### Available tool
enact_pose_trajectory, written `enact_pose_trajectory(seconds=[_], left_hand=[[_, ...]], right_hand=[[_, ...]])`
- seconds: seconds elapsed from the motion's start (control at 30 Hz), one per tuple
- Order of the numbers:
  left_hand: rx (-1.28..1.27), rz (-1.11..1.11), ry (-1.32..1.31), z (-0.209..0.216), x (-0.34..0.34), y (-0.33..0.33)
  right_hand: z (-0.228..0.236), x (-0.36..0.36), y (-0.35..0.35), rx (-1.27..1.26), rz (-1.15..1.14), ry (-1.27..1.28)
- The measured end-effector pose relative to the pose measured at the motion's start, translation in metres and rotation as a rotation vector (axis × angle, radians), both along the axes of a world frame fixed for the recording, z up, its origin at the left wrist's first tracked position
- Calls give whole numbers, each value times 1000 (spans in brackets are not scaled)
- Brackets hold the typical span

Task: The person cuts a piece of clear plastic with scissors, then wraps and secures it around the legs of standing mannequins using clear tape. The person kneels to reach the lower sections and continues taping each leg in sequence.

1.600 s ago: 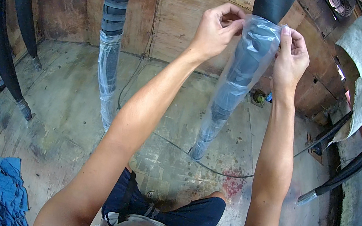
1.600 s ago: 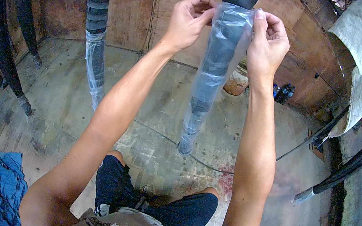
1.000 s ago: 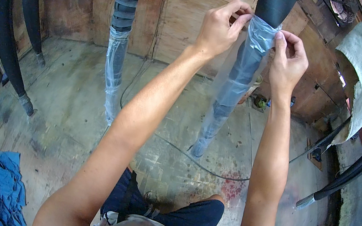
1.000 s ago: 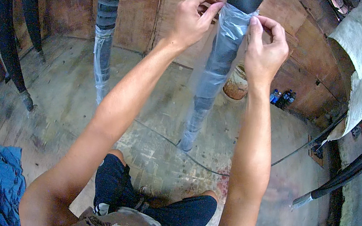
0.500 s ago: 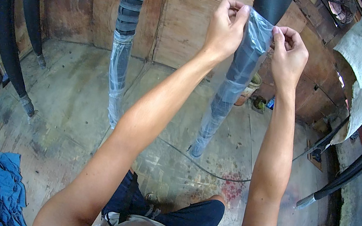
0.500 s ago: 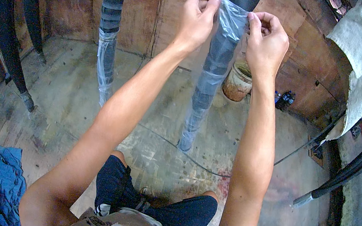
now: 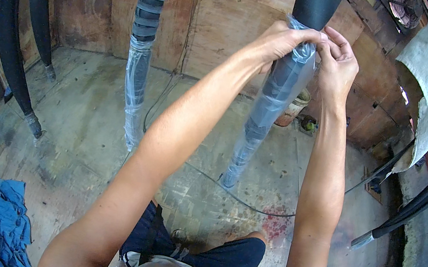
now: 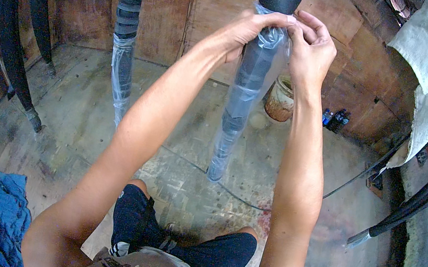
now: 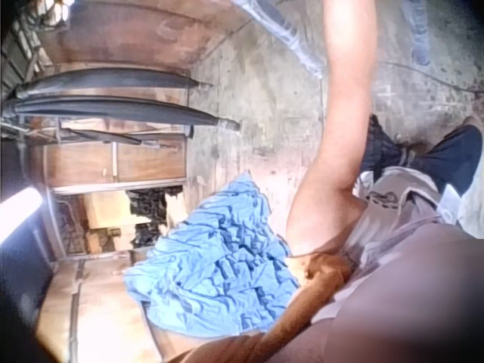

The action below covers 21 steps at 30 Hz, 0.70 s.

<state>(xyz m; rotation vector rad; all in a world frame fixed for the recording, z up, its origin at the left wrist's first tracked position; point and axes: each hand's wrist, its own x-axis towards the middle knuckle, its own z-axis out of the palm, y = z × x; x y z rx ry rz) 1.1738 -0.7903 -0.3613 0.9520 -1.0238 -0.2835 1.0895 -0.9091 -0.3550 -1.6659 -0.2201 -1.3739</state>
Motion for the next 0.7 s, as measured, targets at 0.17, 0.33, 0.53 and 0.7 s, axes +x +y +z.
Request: enact_pose_trajectory(seconds=[0.17,0.33,0.53,0.7], left_hand=[[115,37,-117,13,5,-1],[104,-17,-84,20,11,-9],[29,4,-30,27,-2,-14],[-72,-22,-132,27,-16,-8]], right_hand=[[-6,-2,2,-92,-194,-76],[-68,-12,11,-87,193,302],[-114,-7,25,-62,178,331],[-120,-13,34,-79,-102,335]])
